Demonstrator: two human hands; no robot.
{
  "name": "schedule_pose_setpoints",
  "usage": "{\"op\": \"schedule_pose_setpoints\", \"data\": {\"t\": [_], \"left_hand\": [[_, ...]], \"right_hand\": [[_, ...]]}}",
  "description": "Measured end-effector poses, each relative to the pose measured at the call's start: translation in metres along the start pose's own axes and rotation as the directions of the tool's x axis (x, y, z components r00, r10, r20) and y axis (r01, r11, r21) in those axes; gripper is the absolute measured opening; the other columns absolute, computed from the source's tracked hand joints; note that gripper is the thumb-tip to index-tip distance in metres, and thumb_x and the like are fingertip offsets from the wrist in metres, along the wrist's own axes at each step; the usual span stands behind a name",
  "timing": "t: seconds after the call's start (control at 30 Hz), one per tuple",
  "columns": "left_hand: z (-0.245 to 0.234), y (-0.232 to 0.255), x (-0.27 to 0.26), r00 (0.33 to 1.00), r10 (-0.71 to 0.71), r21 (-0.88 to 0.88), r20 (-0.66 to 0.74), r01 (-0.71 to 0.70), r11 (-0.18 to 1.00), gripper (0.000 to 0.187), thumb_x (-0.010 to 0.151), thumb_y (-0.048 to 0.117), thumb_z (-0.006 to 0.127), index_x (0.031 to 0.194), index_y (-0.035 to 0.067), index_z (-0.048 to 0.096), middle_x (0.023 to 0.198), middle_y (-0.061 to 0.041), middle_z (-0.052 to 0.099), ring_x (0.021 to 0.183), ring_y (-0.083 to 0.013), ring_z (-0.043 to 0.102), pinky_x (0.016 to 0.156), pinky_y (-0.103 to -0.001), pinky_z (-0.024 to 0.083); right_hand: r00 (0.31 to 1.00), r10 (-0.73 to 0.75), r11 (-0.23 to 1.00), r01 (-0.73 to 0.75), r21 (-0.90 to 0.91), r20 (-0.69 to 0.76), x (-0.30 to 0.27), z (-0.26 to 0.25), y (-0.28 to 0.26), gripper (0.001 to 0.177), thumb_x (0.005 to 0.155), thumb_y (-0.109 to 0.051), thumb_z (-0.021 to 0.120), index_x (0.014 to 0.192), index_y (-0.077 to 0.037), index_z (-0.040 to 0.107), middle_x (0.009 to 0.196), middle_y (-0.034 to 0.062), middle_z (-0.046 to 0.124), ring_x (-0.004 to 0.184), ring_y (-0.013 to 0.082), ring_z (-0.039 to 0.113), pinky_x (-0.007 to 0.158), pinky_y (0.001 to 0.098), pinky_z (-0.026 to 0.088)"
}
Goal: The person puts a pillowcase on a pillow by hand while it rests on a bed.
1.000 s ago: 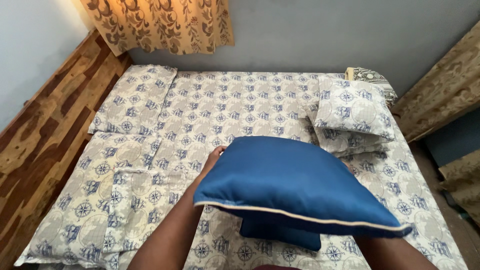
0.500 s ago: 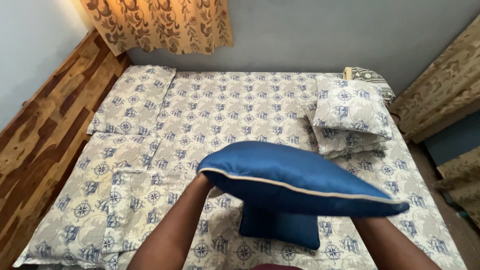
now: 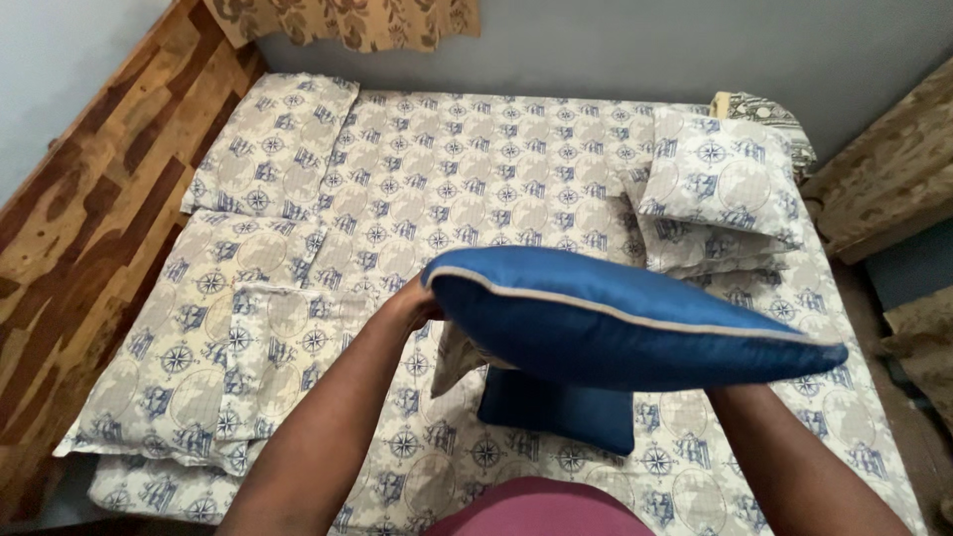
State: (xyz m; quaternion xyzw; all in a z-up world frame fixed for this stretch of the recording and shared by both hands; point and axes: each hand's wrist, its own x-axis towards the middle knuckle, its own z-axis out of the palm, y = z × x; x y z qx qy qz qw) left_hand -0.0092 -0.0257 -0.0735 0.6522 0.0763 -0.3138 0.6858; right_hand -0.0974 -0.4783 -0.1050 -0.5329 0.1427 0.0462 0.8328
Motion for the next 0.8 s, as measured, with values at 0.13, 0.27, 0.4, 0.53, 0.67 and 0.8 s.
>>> {"op": "schedule_pose_setpoints", "data": {"t": [0.13, 0.27, 0.4, 0.53, 0.67, 0.8], "left_hand": [[0.003, 0.006, -0.005, 0.988, -0.149, 0.229, -0.037, 0.154, 0.961, 0.042, 0.098, 0.047, 0.057, 0.079, 0.011, 0.067, 0.055, 0.003, 0.046, 0.041, -0.0065, 0.034, 0.039, -0.025, 0.023], [0.001, 0.005, -0.009, 0.978, -0.163, 0.303, 0.128, 0.118, 0.946, 0.029, 0.096, 0.032, 0.065, 0.078, 0.009, 0.068, 0.056, 0.005, 0.048, 0.039, -0.0040, 0.032, 0.038, -0.023, 0.023], [0.014, -0.004, -0.023, 0.970, -0.239, 0.289, 0.045, 0.217, 0.933, 0.035, 0.096, 0.038, 0.055, 0.087, 0.010, 0.075, 0.062, -0.003, 0.067, 0.047, -0.0099, 0.060, 0.044, -0.026, 0.046], [0.015, -0.033, -0.022, 0.955, -0.296, 0.232, 0.018, 0.284, 0.930, 0.047, 0.099, 0.042, 0.047, 0.086, 0.006, 0.074, 0.061, -0.006, 0.069, 0.049, -0.0129, 0.064, 0.047, -0.029, 0.048], [-0.009, -0.073, 0.011, 0.925, -0.283, 0.184, 0.253, 0.241, 0.953, 0.044, 0.102, 0.036, 0.054, 0.093, 0.000, 0.078, 0.067, -0.005, 0.071, 0.048, -0.0103, 0.057, 0.043, -0.027, 0.039], [-0.008, -0.083, -0.004, 0.918, -0.314, 0.280, 0.244, 0.243, 0.929, 0.046, 0.107, 0.042, 0.057, 0.116, -0.001, 0.070, 0.076, -0.002, 0.064, 0.057, -0.0113, 0.062, 0.055, -0.030, 0.056]], "right_hand": [[0.990, 0.076, 0.996, -0.080, -0.029, -0.118, 0.030, -0.013, 0.006, 0.031, 0.097, -0.028, 0.067, 0.105, 0.002, 0.069, 0.086, 0.0133, 0.067, 0.072, 0.0189, 0.063, 0.063, 0.0328, 0.053], [0.971, 0.145, 0.983, -0.164, -0.087, -0.191, 0.047, -0.024, 0.023, 0.030, 0.097, -0.028, 0.067, 0.101, 0.002, 0.070, 0.082, 0.0129, 0.066, 0.068, 0.0185, 0.062, 0.060, 0.0324, 0.052], [0.951, 0.213, 0.947, -0.257, -0.191, -0.223, 0.055, -0.032, 0.037, 0.030, 0.096, -0.027, 0.068, 0.098, 0.002, 0.071, 0.078, 0.0124, 0.066, 0.064, 0.0180, 0.062, 0.057, 0.0320, 0.052], [0.901, 0.355, 0.836, -0.425, -0.347, -0.247, 0.042, -0.034, 0.056, 0.030, 0.096, -0.027, 0.069, 0.094, 0.002, 0.071, 0.073, 0.0119, 0.065, 0.060, 0.0176, 0.061, 0.054, 0.0316, 0.051], [0.812, 0.521, 0.647, -0.577, -0.499, -0.264, 0.018, -0.040, 0.069, 0.030, 0.095, -0.027, 0.069, 0.090, 0.003, 0.072, 0.069, 0.0115, 0.065, 0.056, 0.0171, 0.060, 0.051, 0.0313, 0.051], [0.774, 0.588, 0.532, -0.589, -0.609, -0.235, 0.013, -0.053, 0.070, 0.031, 0.095, -0.025, 0.071, 0.083, 0.003, 0.072, 0.059, 0.0103, 0.060, 0.046, 0.0154, 0.053, 0.043, 0.0304, 0.045]]}}
